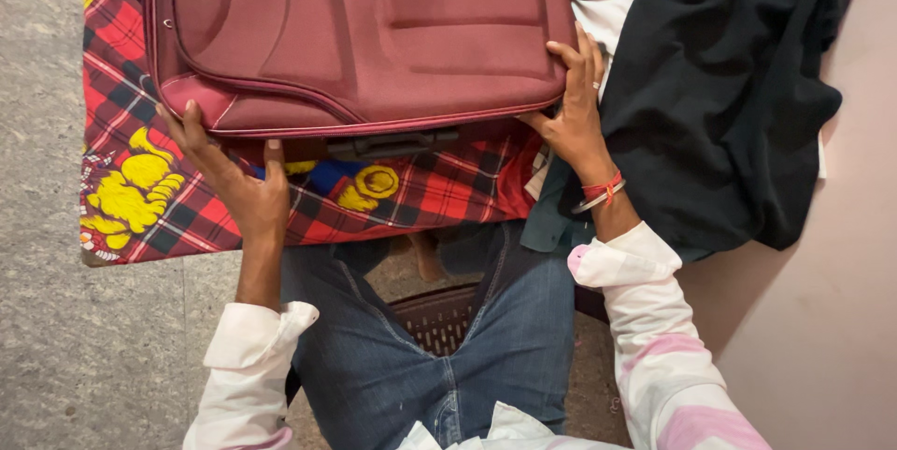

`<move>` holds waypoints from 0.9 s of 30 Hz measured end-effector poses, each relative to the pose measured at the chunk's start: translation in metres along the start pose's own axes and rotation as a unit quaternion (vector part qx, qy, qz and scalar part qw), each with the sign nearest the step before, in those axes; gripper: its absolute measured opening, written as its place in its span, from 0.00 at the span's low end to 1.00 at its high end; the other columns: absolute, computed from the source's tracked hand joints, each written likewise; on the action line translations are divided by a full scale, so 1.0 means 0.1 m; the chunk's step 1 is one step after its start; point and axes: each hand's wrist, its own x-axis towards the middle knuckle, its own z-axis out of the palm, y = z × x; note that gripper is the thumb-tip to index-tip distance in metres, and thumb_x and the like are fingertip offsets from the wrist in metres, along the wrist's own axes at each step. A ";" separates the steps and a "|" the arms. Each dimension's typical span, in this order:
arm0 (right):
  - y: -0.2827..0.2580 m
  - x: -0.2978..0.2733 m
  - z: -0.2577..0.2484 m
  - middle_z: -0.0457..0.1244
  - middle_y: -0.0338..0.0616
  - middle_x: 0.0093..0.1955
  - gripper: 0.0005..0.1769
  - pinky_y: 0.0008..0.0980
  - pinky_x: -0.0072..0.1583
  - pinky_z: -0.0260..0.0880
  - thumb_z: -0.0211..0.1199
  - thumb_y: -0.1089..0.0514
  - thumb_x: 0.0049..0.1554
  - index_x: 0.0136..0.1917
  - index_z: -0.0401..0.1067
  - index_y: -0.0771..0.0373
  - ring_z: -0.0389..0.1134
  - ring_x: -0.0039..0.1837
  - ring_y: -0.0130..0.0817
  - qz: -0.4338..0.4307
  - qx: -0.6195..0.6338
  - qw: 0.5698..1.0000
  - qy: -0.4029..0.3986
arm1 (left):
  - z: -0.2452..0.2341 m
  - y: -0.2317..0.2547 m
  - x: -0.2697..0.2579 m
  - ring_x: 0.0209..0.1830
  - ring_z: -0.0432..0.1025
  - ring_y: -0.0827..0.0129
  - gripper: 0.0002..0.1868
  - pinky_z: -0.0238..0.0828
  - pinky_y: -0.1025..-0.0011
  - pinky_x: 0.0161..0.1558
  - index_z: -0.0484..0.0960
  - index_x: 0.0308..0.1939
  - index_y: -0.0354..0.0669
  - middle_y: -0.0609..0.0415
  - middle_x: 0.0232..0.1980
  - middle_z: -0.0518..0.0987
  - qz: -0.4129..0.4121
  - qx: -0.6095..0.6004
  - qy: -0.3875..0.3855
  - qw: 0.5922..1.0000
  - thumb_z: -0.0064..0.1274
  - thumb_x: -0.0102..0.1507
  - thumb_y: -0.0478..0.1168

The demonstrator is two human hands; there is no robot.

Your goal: The person opens a maroon suitcase resting on their lap, then picks up a black shirt from a pile of clothes. They button the shirt, fold it neatly by hand, and place the folded shirt into the suitcase.

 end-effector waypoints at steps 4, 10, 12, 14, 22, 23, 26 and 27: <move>-0.06 0.02 -0.05 0.41 0.56 0.86 0.55 0.56 0.83 0.45 0.85 0.43 0.47 0.78 0.56 0.53 0.39 0.86 0.59 0.006 -0.004 1.000 -0.004 | -0.02 0.06 0.03 0.89 0.39 0.45 0.46 0.38 0.51 0.87 0.49 0.83 0.48 0.39 0.87 0.40 0.000 0.014 0.006 1.000 0.68 0.73 0.43; -0.21 0.18 -0.30 0.60 0.49 0.77 0.49 0.42 0.77 0.60 0.85 0.59 0.44 0.73 0.63 0.55 0.59 0.78 0.46 0.037 0.041 0.998 -0.001 | -0.12 0.27 0.17 0.88 0.47 0.53 0.47 0.44 0.56 0.87 0.51 0.82 0.44 0.42 0.86 0.49 0.001 -0.017 0.026 1.000 0.71 0.71 0.36; -0.24 0.21 -0.30 0.62 0.48 0.75 0.44 0.35 0.74 0.68 0.81 0.65 0.50 0.74 0.62 0.57 0.66 0.75 0.39 0.071 0.128 0.989 0.017 | -0.15 0.35 0.26 0.88 0.50 0.55 0.47 0.46 0.58 0.88 0.51 0.82 0.42 0.45 0.84 0.54 -0.011 -0.070 0.036 0.997 0.71 0.71 0.34; -0.21 0.30 -0.29 0.61 0.49 0.75 0.39 0.35 0.77 0.67 0.75 0.70 0.58 0.75 0.58 0.60 0.65 0.75 0.36 0.045 0.248 0.966 0.057 | -0.15 0.42 0.37 0.87 0.51 0.56 0.46 0.51 0.59 0.87 0.51 0.81 0.40 0.45 0.84 0.54 -0.013 -0.078 0.054 0.995 0.71 0.71 0.34; 0.12 0.90 -0.25 0.67 0.51 0.69 0.35 0.27 0.65 0.70 0.70 0.61 0.72 0.81 0.49 0.58 0.68 0.63 0.32 0.002 0.377 0.907 0.189 | -0.13 0.43 1.07 0.83 0.54 0.64 0.34 0.53 0.65 0.79 0.54 0.76 0.48 0.47 0.84 0.52 0.115 -0.146 0.102 0.977 0.56 0.73 0.27; 0.15 0.99 -0.25 0.67 0.50 0.70 0.36 0.28 0.66 0.71 0.69 0.59 0.72 0.81 0.48 0.57 0.69 0.65 0.33 -0.019 0.373 0.906 0.196 | -0.15 0.41 1.17 0.82 0.58 0.64 0.30 0.58 0.66 0.76 0.57 0.74 0.47 0.47 0.84 0.51 0.104 -0.151 0.095 0.978 0.53 0.73 0.27; 0.19 1.26 -0.15 0.67 0.47 0.65 0.33 0.25 0.58 0.65 0.68 0.60 0.73 0.79 0.47 0.57 0.66 0.58 0.29 -0.070 0.406 0.889 0.201 | -0.09 0.38 1.44 0.82 0.63 0.61 0.29 0.66 0.66 0.72 0.60 0.74 0.44 0.47 0.83 0.53 0.119 -0.102 0.086 0.984 0.50 0.71 0.25; 0.20 1.33 -0.10 0.67 0.46 0.65 0.33 0.25 0.58 0.64 0.67 0.62 0.73 0.78 0.47 0.57 0.65 0.58 0.29 -0.086 0.395 0.890 0.211 | -0.05 0.36 1.50 0.81 0.63 0.60 0.31 0.67 0.66 0.72 0.59 0.75 0.44 0.47 0.82 0.55 0.129 -0.075 0.084 0.985 0.50 0.70 0.25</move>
